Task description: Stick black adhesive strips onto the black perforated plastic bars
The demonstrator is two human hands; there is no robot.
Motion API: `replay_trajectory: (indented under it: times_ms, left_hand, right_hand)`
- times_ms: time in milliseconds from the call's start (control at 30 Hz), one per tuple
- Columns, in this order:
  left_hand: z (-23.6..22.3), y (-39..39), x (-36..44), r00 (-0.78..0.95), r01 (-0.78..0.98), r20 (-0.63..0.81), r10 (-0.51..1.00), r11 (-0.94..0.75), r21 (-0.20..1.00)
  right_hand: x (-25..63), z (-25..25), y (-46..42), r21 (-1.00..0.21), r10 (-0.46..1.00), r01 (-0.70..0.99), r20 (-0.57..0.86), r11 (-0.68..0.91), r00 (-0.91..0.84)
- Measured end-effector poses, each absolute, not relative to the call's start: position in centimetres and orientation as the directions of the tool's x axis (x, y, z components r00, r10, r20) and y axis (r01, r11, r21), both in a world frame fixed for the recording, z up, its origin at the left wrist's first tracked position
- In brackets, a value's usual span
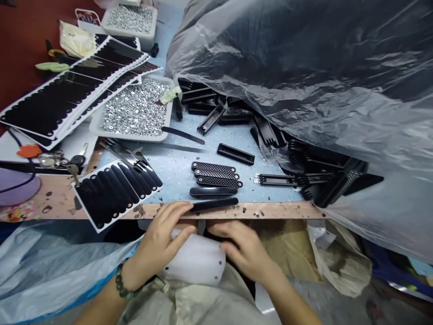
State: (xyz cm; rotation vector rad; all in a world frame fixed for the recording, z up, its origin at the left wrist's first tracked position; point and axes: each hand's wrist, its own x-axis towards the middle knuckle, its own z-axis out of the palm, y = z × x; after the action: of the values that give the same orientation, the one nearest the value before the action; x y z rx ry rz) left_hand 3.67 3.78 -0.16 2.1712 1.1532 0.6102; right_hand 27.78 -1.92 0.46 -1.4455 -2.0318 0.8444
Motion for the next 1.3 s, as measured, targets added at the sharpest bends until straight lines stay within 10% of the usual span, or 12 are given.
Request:
replay_trajectory:
  times_ms: [100,400,800,933,1067,1300]
  left_hand:
    - [-0.8,4.2,5.9,0.570,0.636,0.228,0.790,-0.599,0.486]
    - [-3.0,5.2,9.2,0.585,0.743,0.220,0.781,-0.625,0.241]
    - [-2.0,4.7,8.4,0.560,0.729,0.222,0.798,-0.602,0.326]
    - [-1.7,1.8,3.7,0.358,0.729,0.254,0.898,-0.440,0.525]
    - [-3.1,-1.4,1.1,0.329,0.742,-0.129,0.935,-0.172,0.648]
    - [-1.8,-3.5,2.0,0.615,0.541,-0.296,0.731,-0.117,0.833]
  right_hand:
    - [29.7,0.9,0.6,-0.585,0.947,0.778,0.320,0.228,-0.037]
    - [29.8,-2.5,2.2,-0.203,0.897,0.939,0.405,0.278,-0.178]
    - [29.2,-2.5,0.2,-0.459,0.851,0.832,0.525,0.313,-0.030]
    - [28.5,-2.0,-3.9,-0.561,0.959,0.781,0.218,0.274,-0.181]
    - [26.8,-3.9,-6.6,-0.537,0.965,0.843,-0.199,0.041,-0.173]
    - [25.2,-6.0,-6.3,-0.919,0.961,0.297,-0.278,-0.260,-0.019]
